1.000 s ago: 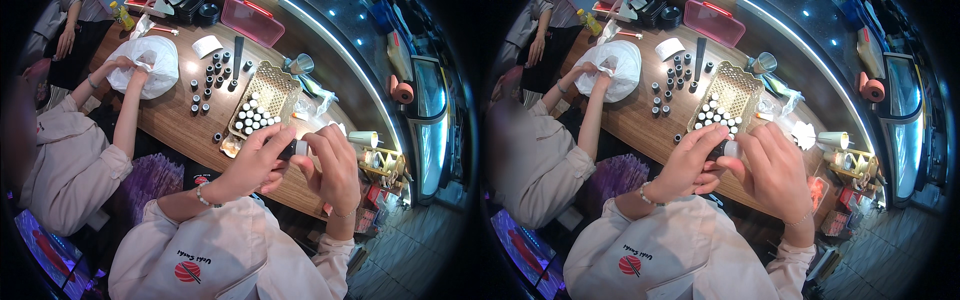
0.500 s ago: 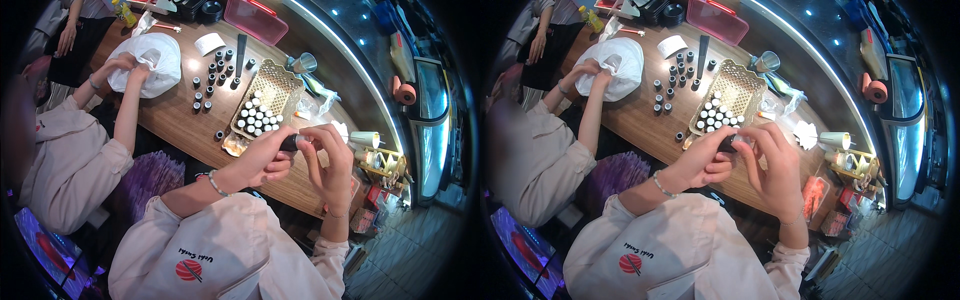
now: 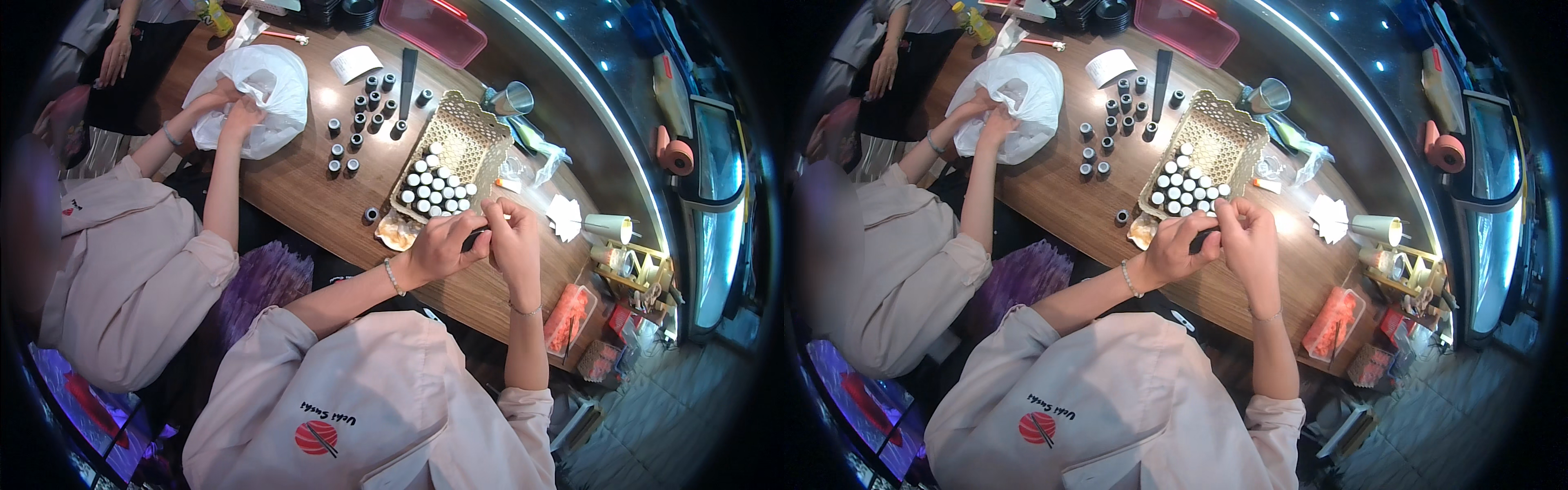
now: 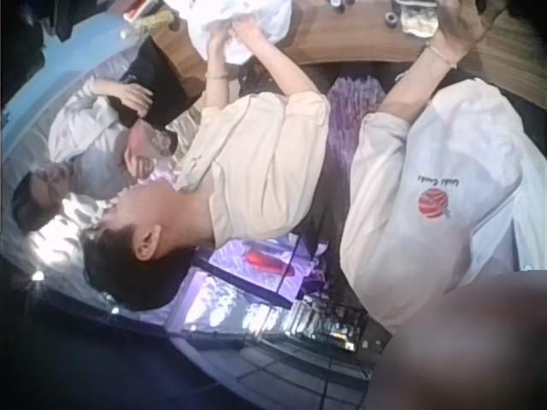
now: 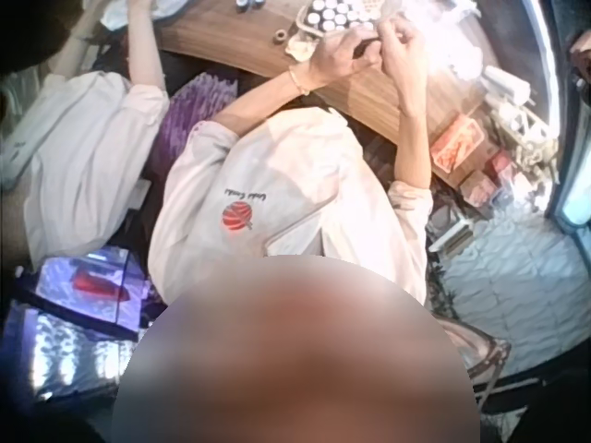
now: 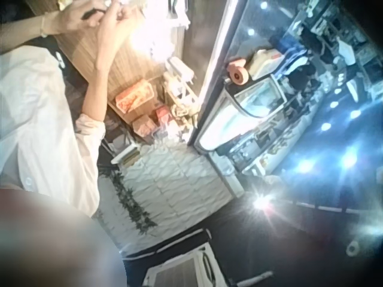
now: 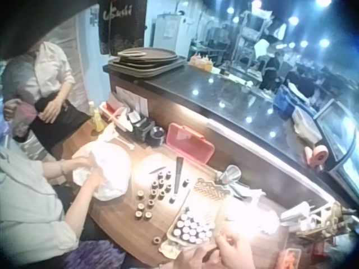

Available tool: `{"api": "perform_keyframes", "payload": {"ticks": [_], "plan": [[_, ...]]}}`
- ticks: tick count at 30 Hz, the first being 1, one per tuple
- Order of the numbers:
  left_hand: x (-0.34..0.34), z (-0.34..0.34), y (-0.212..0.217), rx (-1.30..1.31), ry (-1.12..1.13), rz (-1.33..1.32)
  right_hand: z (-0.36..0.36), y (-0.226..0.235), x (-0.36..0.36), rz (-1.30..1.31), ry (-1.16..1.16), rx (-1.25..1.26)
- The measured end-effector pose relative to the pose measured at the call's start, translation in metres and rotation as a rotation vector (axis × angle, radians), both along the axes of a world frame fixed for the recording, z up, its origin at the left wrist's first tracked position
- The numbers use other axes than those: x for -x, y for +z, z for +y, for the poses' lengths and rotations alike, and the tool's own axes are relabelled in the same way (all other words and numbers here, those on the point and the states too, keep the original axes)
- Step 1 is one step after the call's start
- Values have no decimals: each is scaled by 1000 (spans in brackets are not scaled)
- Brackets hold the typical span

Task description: The person repeatedly picks small cylindrical containers from a tray, opens them, and places the caps and bodies into a white plastic bag. A coworker across the table also handles similar containers and a bag. The person continues this repetitive assembly and packing process throughout the clip.

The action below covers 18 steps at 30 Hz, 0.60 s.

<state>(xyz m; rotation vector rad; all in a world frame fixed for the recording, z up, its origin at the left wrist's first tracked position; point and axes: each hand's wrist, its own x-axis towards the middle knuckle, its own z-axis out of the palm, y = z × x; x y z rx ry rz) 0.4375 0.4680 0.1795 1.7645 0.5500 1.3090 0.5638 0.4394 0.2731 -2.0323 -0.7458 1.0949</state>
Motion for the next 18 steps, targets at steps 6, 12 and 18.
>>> {"api": "perform_keyframes", "payload": {"ticks": [6, 12, 18], "plan": [[0, -1, -4, 1318, -249, -224, -8, -26, 4, -207, 194, -103], [9, 8, -25, 1300, -232, -157, -7, -42, 5, 38, 167, -67], [39, 26, -52, 824, 13, 111, 7, -77, 1, 15, 181, -141]]}}
